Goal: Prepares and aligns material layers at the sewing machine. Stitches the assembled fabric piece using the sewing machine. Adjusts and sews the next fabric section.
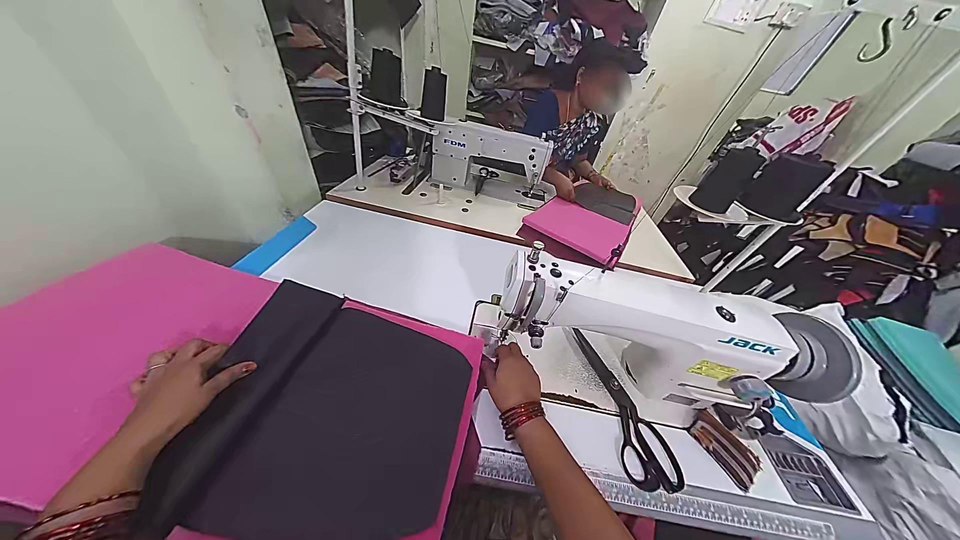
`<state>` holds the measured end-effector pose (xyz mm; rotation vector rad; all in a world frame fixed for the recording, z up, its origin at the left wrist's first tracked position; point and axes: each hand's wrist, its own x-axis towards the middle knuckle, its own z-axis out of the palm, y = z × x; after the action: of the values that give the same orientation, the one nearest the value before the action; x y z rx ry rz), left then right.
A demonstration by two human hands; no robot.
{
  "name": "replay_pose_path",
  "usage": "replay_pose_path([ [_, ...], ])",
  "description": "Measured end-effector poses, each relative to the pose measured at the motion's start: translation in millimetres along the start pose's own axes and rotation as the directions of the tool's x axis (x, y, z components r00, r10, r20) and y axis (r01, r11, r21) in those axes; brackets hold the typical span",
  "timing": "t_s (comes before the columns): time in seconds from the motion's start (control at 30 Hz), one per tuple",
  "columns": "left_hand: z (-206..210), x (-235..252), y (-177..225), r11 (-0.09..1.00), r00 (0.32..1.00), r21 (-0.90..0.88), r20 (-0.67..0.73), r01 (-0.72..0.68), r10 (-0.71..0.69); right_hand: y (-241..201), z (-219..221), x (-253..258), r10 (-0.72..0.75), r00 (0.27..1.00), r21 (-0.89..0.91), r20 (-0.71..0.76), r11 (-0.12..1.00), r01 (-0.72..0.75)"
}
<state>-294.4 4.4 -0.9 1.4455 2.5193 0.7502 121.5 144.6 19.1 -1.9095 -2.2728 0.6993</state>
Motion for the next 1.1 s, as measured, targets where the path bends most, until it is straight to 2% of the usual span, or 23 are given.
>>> replay_pose_path([
  [0.13, 1, 1, -2, 1.0, 1.0, -0.009, -0.007, -0.023, 0.023, -6, 8, 0, -0.036, 0.999, -0.051, -0.026, 0.998, 0.035],
  [0.33, 5, 6, -4, 0.997, 0.997, -0.014, -0.012, -0.082, 0.081, 9, 8, 8, -0.059, 0.989, -0.186, -0.133, 0.982, 0.034],
  [0.43, 8, 9, -4, 0.995, 0.995, 0.005, 0.002, -0.097, 0.097, 10, 3, 14, 0.02, 0.999, -0.113, -0.035, 0.993, -0.024],
  [0.5, 9, 11, -7, 0.994, 0.994, 0.006, -0.016, -0.111, 0.111, 15, -1, 15, 0.039, 0.998, -0.006, -0.047, 0.999, -0.039],
  [0.57, 8, 12, -7, 0.995, 0.995, -0.006, -0.022, -0.099, 0.099, 22, -3, 4, -0.011, 0.988, 0.113, -0.155, 0.993, 0.029],
  [0.67, 9, 17, -5, 0.998, 0.998, -0.009, -0.008, -0.067, 0.067, 22, 6, -28, -0.204, 0.928, 0.202, -0.311, 0.94, 0.274],
  [0.73, 10, 19, -3, 0.999, 0.999, 0.004, -0.008, -0.046, 0.046, 11, 19, -50, -0.26, 0.938, 0.208, -0.228, 0.929, 0.307],
  [0.8, 11, 21, 3, 1.0, 1.0, 0.014, -0.019, -0.016, 0.017, -2, 24, -63, -0.203, 0.979, 0.183, -0.035, 0.961, 0.206],
  [0.83, 11, 22, 5, 1.0, 1.0, 0.019, -0.021, -0.002, 0.002, -6, 25, -65, -0.166, 0.986, 0.167, 0.01, 0.972, 0.162],
  [0.97, 11, 21, 3, 1.0, 1.0, 0.029, -0.025, 0.011, -0.01, -14, 15, -72, -0.095, 0.991, 0.108, 0.096, 0.99, 0.085],
  [1.1, 12, 22, 5, 0.999, 1.0, 0.033, -0.026, 0.008, -0.007, -19, 6, -84, -0.089, 0.968, 0.055, 0.236, 0.995, 0.078],
])
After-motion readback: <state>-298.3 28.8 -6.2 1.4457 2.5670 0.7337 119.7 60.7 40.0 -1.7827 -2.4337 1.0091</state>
